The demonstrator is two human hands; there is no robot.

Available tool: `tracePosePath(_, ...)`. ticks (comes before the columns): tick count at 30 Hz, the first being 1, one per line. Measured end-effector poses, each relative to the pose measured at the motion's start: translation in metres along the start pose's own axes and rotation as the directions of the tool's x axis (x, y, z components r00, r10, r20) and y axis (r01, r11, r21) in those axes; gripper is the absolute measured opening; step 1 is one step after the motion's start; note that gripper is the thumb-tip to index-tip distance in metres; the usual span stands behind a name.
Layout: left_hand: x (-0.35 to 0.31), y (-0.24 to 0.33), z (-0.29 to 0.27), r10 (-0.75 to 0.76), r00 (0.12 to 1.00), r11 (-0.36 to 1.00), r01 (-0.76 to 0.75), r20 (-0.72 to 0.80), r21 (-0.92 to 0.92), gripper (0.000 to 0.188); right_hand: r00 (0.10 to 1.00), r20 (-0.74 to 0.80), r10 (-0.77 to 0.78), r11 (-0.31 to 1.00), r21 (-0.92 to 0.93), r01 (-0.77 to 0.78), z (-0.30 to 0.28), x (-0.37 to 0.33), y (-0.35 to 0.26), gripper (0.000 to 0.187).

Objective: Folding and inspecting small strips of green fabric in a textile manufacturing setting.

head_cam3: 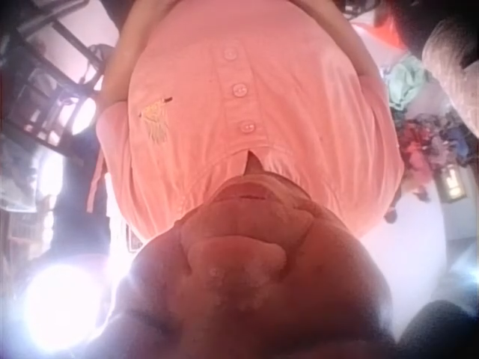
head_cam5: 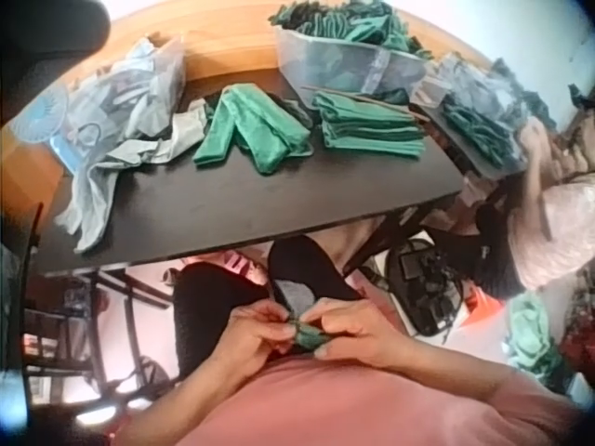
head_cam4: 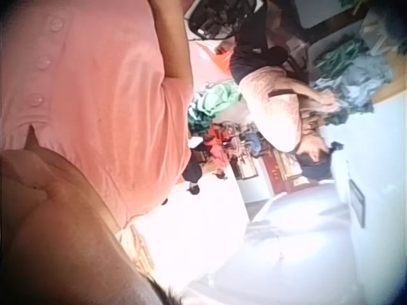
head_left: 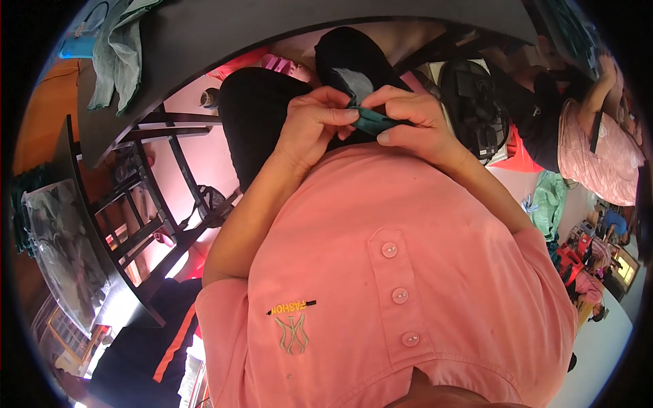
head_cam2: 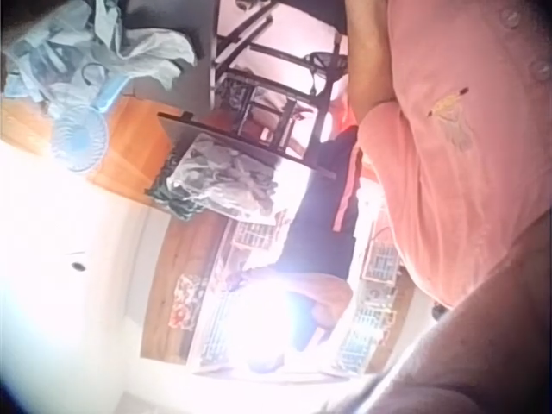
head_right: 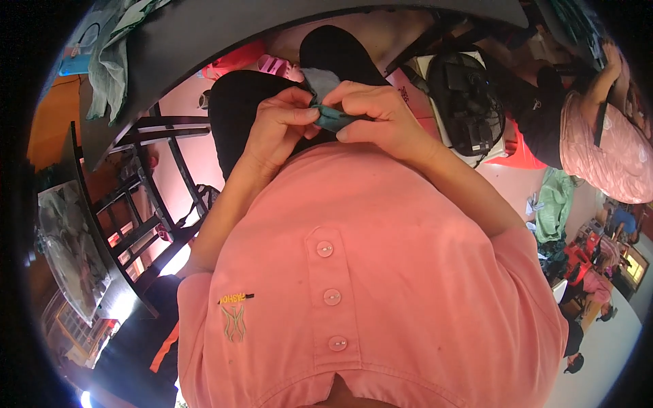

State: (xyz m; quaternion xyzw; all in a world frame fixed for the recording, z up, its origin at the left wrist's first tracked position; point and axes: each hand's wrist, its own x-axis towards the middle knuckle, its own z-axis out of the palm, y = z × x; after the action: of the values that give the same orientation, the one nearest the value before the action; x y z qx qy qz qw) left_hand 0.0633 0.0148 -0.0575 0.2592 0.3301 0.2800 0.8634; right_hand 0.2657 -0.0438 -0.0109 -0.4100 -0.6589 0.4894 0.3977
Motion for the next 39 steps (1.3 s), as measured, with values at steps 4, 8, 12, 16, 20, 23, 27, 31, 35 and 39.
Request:
tracePosePath(4, 0.0, 0.0, -0.001, 0.031, 0.999, 0.995, -0.034, -0.037, -0.097, 0.014, 0.998, -0.03, 0.058, 0.996, 0.062, -0.056, 0.001, 0.003, 0.002, 0.024)
tracePosePath(8, -0.002, 0.0, -0.001, 0.148, 0.976, 0.984, -0.161, -0.158, -0.073, 0.013, 0.997, -0.026, 0.074, 0.995, 0.068, -0.072, 0.002, 0.011, -0.003, 0.028)
tracePosePath(12, 0.001, 0.003, 0.009, 0.232, 0.917, 0.971, -0.237, -0.324, 0.025, 0.014, 0.996, 0.043, 0.074, 0.997, 0.031, -0.076, 0.013, 0.006, 0.007, 0.031)
tracePosePath(16, -0.005, 0.01, 0.009, 0.207, 0.933, 0.977, -0.214, -0.294, 0.009, 0.019, 0.991, 0.049, 0.122, 0.991, 0.055, -0.125, 0.006, 0.013, 0.001, 0.024)
tracePosePath(20, -0.01, 0.011, 0.009, 0.174, 0.952, 0.977, -0.199, -0.253, -0.078, 0.022, 0.994, 0.023, 0.106, 0.992, 0.059, -0.107, 0.003, 0.013, 0.0, 0.024)
tracePosePath(23, -0.008, 0.009, 0.001, 0.179, 0.958, 0.98, -0.195, -0.222, -0.049, 0.023, 0.998, 0.027, 0.051, 0.998, 0.019, -0.052, 0.002, 0.012, 0.003, 0.022)
tracePosePath(27, -0.005, 0.013, 0.006, 0.239, 0.942, 0.971, -0.237, -0.234, 0.039, 0.025, 0.994, 0.069, 0.089, 0.993, -0.085, -0.083, 0.011, 0.007, 0.009, 0.022)
tracePosePath(31, -0.004, 0.018, 0.018, 0.272, 0.925, 0.959, -0.284, -0.265, -0.007, 0.026, 0.965, 0.144, 0.221, 0.962, -0.193, -0.192, 0.017, 0.01, 0.013, 0.029)
tracePosePath(35, -0.011, 0.014, 0.018, 0.277, 0.921, 0.961, -0.264, -0.275, 0.084, 0.026, 0.956, -0.289, 0.043, 0.94, -0.313, -0.137, 0.007, 0.026, 0.001, 0.02)
tracePosePath(39, -0.015, 0.015, 0.021, 0.266, 0.938, 0.96, -0.236, -0.222, 0.153, 0.029, 0.931, -0.077, -0.357, 0.637, -0.749, 0.183, 0.007, 0.05, 0.0, 0.024)
